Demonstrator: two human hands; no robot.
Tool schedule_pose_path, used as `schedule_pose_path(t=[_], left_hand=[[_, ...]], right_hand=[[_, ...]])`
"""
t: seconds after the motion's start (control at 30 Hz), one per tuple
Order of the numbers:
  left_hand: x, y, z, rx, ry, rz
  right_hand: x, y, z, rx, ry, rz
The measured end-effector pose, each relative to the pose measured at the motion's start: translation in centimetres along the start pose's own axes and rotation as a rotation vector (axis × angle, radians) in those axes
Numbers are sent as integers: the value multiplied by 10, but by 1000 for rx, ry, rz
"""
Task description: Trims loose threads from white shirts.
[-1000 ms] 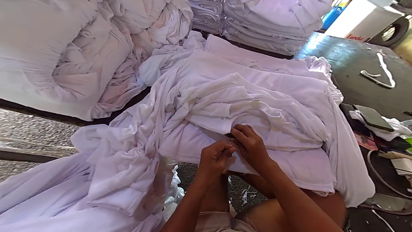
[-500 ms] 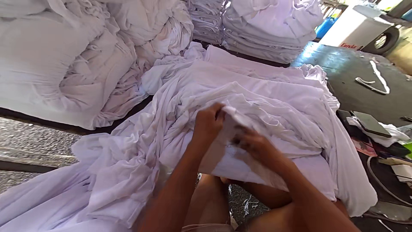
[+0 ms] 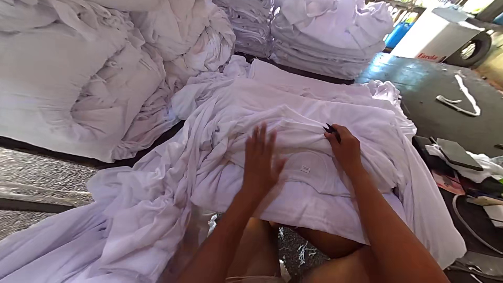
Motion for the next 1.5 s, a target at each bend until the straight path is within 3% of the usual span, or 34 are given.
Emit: schedule_pose_path(t=[0.1,0.2,0.3,0.4,0.5,0.63,0.9,0.97,1.03,1.07,1.13,1.23,1.27,1.33,1.4,1.5], left_hand=[[-65,-39,46,-187,-168,-242],[-71,-23,65,-433,-146,-238],[-39,-7,55,-226,110,-54],[-13,-30,37,-20,207,-113],[-13,-37,33,41,217,-136],[-42,-21,34,-102,204,18],[-44,-13,39,-161,190,33],[-38,-4,33,-42,289,11],[-28,-2,15,10,472,-128],[-23,-1,7,-25,543,-191],[-15,5,-5,-292,542,-21],[-7,6,-10,-1420,565,421],[-4,6,-5,-1641,528,493],[-2,5,4,-1698,349,489],[-1,2,10,-1500,219,430],[-1,-4,18,-1170,189,396]], right_hand=[[-2,2,-6,-40,30,3],[-8,13,-19,-27,70,-22],[-27,21,-46,-9,174,67],[-58,0,-66,2,233,-46],[-83,-25,-76,-2,263,-247],[-102,-35,-79,-93,312,-263],[-81,-46,-100,-116,385,-200],[-65,-40,-103,-79,391,-206],[-46,-33,-105,-28,390,-201],[-35,-30,-105,5,381,-183],[-16,-31,-99,103,336,-164],[0,-41,-84,259,223,-210],[1,-42,-83,289,194,-231],[-2,-40,-82,369,135,-282],[-9,-35,-80,457,76,-308],[-24,-29,-83,527,62,-295]])
Point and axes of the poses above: each hand's wrist, its own x-axis towards the middle knuckle, its own y-axis out of the back of the hand, z = x × y, the point moved 5 cm from there along x, towards the middle knuckle, and after that the axes turned 12 degrees about -z, right-handed, at the moved point
